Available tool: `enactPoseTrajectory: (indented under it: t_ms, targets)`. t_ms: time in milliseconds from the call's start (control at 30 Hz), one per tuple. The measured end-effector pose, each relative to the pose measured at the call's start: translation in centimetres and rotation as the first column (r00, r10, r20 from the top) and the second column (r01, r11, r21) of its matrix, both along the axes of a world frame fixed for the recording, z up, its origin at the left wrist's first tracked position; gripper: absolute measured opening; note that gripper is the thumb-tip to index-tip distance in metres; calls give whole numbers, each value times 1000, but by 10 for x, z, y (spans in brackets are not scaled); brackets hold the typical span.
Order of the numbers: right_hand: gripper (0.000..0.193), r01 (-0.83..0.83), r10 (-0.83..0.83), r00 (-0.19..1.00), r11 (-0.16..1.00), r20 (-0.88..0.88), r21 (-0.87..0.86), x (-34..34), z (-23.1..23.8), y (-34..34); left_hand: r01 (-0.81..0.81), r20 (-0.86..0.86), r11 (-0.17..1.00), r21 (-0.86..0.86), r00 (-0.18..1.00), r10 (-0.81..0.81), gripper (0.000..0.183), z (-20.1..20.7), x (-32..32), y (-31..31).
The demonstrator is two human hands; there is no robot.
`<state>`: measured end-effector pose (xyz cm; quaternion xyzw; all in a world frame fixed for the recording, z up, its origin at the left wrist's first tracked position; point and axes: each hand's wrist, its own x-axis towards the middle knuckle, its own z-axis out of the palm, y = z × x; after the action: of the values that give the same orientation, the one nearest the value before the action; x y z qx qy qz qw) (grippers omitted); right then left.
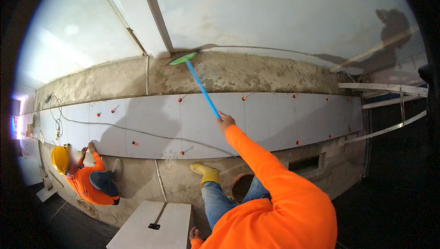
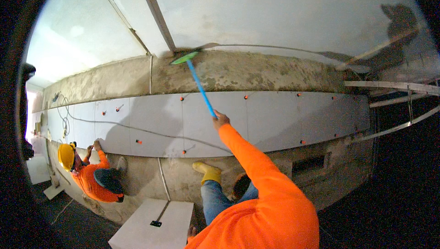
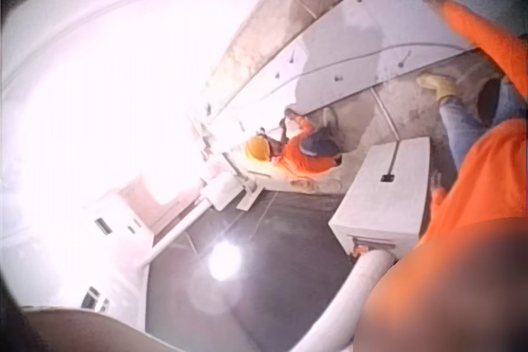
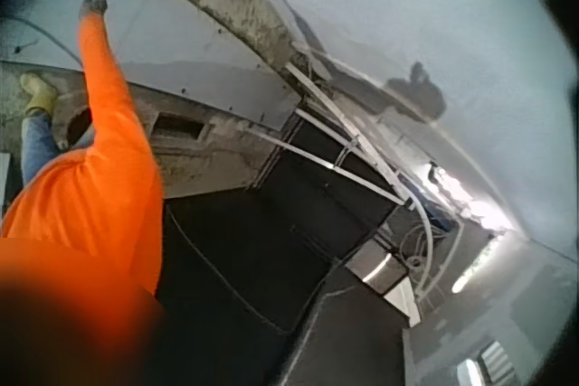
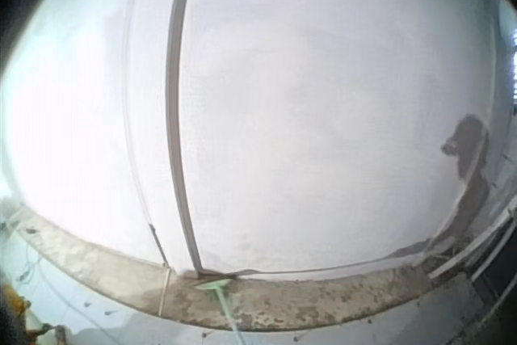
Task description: The person pours water from a bucket onto the floor, then sweeps the area with a broom. They place a metal straightedge on the floor and use a hammer to tap it into position, then use a trowel to spread material along the edge. Another worker is visible nearby working on the same wall.
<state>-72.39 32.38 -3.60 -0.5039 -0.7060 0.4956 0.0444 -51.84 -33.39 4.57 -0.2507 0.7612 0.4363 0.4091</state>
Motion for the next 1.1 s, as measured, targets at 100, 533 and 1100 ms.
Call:
enactPoseTrajectory:
  t_ms: [100,533,1100]
  targets:
    - [42,-36,33,998,998,54,44,-32,-28,43,-135,-77,982,135,986,147,37,-4,-11,1]
    - [41,205,-208,978,943,-15,264,138,-21,81,-82,-34,997,-5,996,82,36,-6,40,24]
    - [41,283,-303,936,950,176,131,127,13,100,-95,-99,995,-24,991,92,38,-6,46,13]
